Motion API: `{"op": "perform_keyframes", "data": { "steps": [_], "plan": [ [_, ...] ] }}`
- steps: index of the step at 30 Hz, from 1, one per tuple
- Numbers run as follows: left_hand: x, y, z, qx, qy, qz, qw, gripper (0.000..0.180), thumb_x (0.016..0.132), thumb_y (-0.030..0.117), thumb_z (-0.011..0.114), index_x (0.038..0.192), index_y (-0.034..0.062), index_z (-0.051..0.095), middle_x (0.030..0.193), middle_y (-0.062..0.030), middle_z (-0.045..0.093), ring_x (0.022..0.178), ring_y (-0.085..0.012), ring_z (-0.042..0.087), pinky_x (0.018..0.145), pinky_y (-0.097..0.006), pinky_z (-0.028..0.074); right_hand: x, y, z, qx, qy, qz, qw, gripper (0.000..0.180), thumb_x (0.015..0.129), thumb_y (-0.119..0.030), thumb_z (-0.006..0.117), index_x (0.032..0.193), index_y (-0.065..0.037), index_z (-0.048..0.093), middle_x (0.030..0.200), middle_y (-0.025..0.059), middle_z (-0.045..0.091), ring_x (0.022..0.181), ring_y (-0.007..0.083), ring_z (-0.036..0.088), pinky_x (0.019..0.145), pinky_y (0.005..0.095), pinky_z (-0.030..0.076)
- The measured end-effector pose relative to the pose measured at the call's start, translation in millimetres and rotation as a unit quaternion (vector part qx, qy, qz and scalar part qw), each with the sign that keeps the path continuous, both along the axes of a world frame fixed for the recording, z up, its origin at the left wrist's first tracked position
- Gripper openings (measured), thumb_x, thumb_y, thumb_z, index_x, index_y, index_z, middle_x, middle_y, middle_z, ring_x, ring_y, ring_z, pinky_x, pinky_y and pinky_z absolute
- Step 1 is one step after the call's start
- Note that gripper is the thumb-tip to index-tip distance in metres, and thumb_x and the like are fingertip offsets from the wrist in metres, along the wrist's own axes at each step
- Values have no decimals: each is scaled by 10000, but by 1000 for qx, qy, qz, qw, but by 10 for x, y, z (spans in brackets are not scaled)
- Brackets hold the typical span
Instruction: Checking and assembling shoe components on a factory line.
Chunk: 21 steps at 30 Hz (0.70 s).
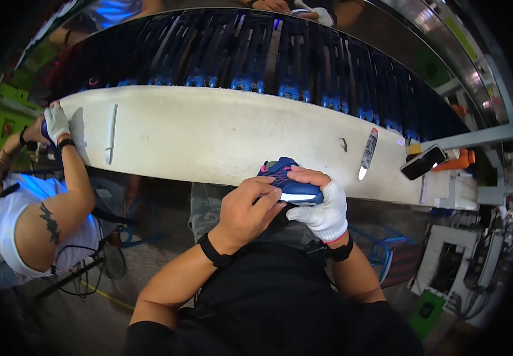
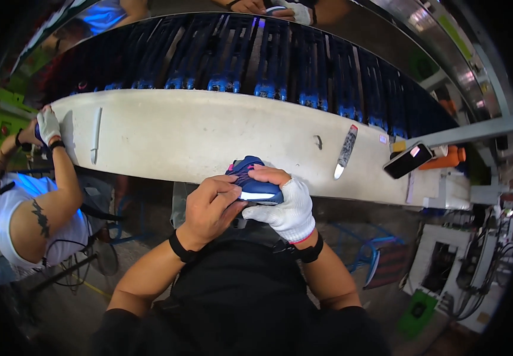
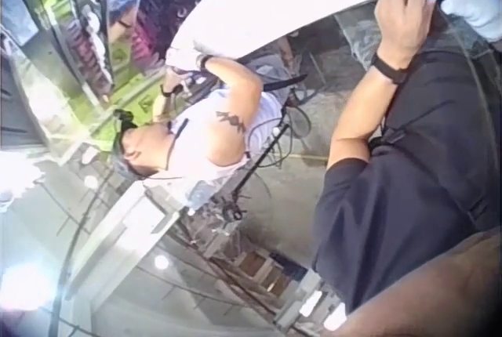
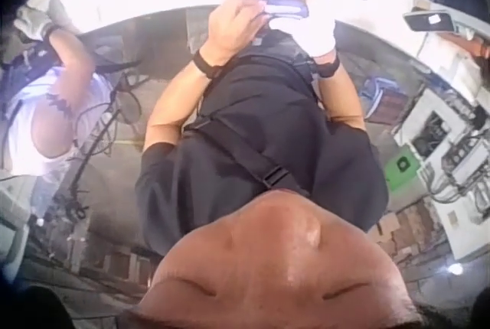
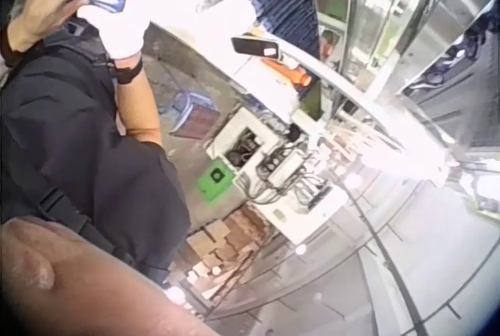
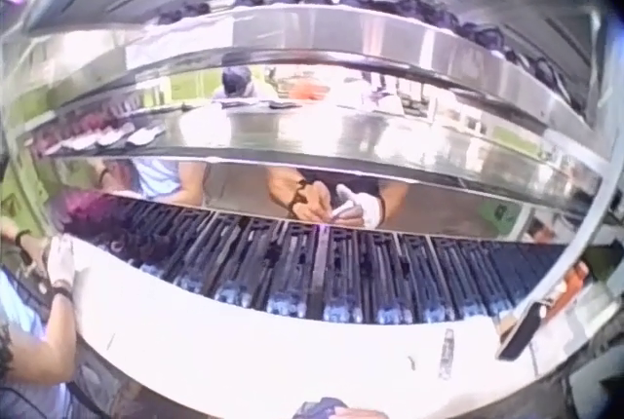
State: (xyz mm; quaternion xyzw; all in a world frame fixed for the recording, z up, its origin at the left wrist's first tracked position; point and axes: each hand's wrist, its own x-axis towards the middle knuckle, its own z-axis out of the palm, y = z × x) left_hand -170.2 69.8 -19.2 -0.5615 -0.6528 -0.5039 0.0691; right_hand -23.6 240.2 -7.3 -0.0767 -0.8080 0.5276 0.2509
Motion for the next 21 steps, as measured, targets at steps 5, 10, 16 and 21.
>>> {"op": "perform_keyframes", "data": {
  "steps": [5,10,16,21],
  "plan": [
    [28,-10,13,16,-25,1,1000,449,675,24,962,1029,36,686,980,-126,688,1008,-356,751,801,-425,623,-75,-46,-9,-13,45,-15,999,691,717,-339,1053,1210,-22,688,1200,175,798,1234,368,758,1156,521,551],
    [-68,-55,-28,0,-45,-21,999,459,650,111,972,968,61,645,989,-100,682,1019,-369,695,856,-445,594,-119,15,-7,-16,40,10,999,624,698,-270,1065,1146,-49,690,1169,158,810,1201,357,767,1100,497,578],
    [-308,-147,-60,-50,-39,-43,997,448,728,263,947,1033,64,687,1060,-99,703,1034,-358,691,857,-432,594,-154,120,12,68,67,69,993,609,719,-268,1056,1146,-46,683,1151,182,812,1183,367,758,1068,502,574],
    [-502,-392,21,-180,68,11,981,606,857,112,806,1445,80,662,1411,-136,685,1239,-355,693,1017,-442,598,-209,-54,-157,-60,144,31,987,506,854,-349,979,1107,-38,670,1122,188,809,1132,372,768,1048,508,581]
  ]
}}
